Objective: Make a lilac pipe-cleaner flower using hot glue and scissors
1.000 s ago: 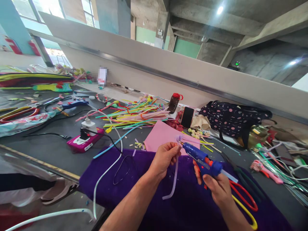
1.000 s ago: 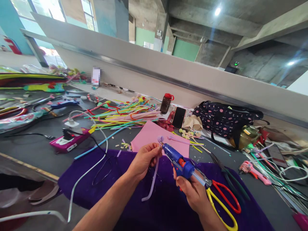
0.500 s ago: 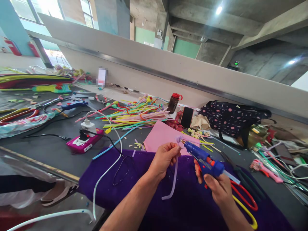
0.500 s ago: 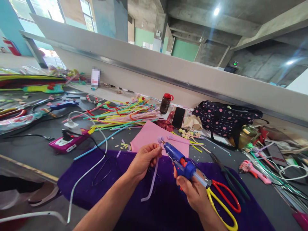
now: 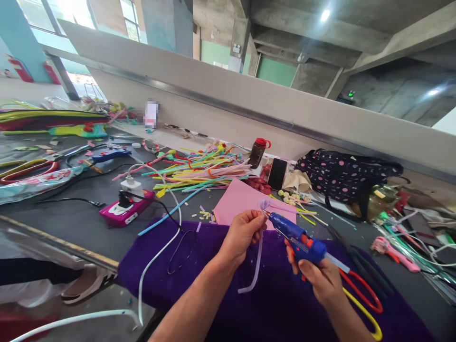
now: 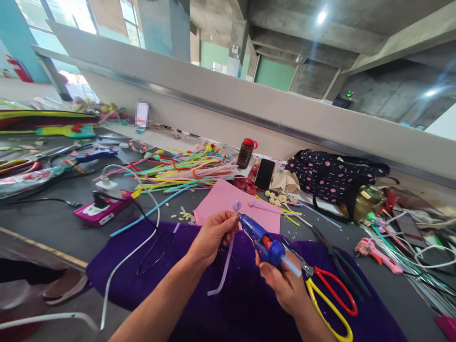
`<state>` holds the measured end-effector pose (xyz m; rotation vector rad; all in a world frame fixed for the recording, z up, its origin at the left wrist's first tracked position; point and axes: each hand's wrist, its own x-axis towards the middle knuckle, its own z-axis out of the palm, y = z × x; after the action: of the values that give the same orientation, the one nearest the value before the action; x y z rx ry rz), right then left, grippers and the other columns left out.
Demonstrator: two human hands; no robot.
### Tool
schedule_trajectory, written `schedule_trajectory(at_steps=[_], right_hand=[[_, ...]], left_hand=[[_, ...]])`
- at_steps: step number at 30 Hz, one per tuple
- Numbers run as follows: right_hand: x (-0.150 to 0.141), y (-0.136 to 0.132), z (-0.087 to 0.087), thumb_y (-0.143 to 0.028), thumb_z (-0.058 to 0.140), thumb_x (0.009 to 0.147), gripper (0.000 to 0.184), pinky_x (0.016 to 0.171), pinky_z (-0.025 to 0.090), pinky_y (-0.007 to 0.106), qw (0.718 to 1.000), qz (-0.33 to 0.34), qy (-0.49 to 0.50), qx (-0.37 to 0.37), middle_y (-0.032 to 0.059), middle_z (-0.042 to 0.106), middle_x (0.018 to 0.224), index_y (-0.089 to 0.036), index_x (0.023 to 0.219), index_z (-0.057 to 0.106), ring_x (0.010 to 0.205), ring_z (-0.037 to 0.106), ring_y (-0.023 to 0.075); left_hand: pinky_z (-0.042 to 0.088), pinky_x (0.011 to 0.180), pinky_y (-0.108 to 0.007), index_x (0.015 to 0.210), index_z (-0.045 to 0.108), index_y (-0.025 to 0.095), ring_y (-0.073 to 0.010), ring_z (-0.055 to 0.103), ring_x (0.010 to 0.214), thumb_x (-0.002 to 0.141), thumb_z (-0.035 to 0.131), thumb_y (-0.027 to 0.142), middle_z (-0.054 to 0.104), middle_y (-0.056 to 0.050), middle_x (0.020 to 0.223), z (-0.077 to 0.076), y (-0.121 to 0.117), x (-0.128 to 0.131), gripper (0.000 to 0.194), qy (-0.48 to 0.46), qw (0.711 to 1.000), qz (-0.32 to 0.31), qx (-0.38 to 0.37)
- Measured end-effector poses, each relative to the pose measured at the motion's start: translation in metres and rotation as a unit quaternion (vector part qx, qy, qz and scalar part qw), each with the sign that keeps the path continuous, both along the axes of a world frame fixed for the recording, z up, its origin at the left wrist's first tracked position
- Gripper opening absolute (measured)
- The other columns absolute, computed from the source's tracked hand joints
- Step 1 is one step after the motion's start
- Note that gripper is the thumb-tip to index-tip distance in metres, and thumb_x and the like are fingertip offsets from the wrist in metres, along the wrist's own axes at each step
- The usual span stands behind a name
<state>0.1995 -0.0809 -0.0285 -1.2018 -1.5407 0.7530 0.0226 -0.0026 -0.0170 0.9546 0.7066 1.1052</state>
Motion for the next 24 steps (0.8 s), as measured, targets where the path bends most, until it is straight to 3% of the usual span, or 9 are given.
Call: schedule_trajectory(at_steps=[18,24], right_hand=[[-0.0007,-0.0005,0.002,-0.044,0.057,0.076,0.032,0.051,0.041,0.028,1.0,-0.003,0.003,-0.012,0.0024,0.054,0.051,-0.013,0.071,0.066,0.045,0.045,0.0133],[-0.0028,-0.0016,0.0047,-0.046,0.059,0.073,0.033,0.048,0.041,0.028,0.999,-0.025,0.01,0.017,0.0044,0.056,0.052,-0.013,0.069,0.067,0.046,0.047,0.0141]], left_hand=[[0.021,0.036,-0.016,0.063,0.052,0.015,-0.0025,0.035,0.036,0.07,0.061,0.043,0.048,0.005,0.049,0.0013,-0.0008,-0.0008,0.031,0.006,1.0,-0.012,-0.003],[0.023,0.036,-0.016,0.064,0.053,0.014,-0.0027,0.038,0.038,0.071,0.06,0.043,0.051,0.003,0.054,0.0005,0.0001,-0.0015,0.031,-0.002,1.0,0.0,-0.004]])
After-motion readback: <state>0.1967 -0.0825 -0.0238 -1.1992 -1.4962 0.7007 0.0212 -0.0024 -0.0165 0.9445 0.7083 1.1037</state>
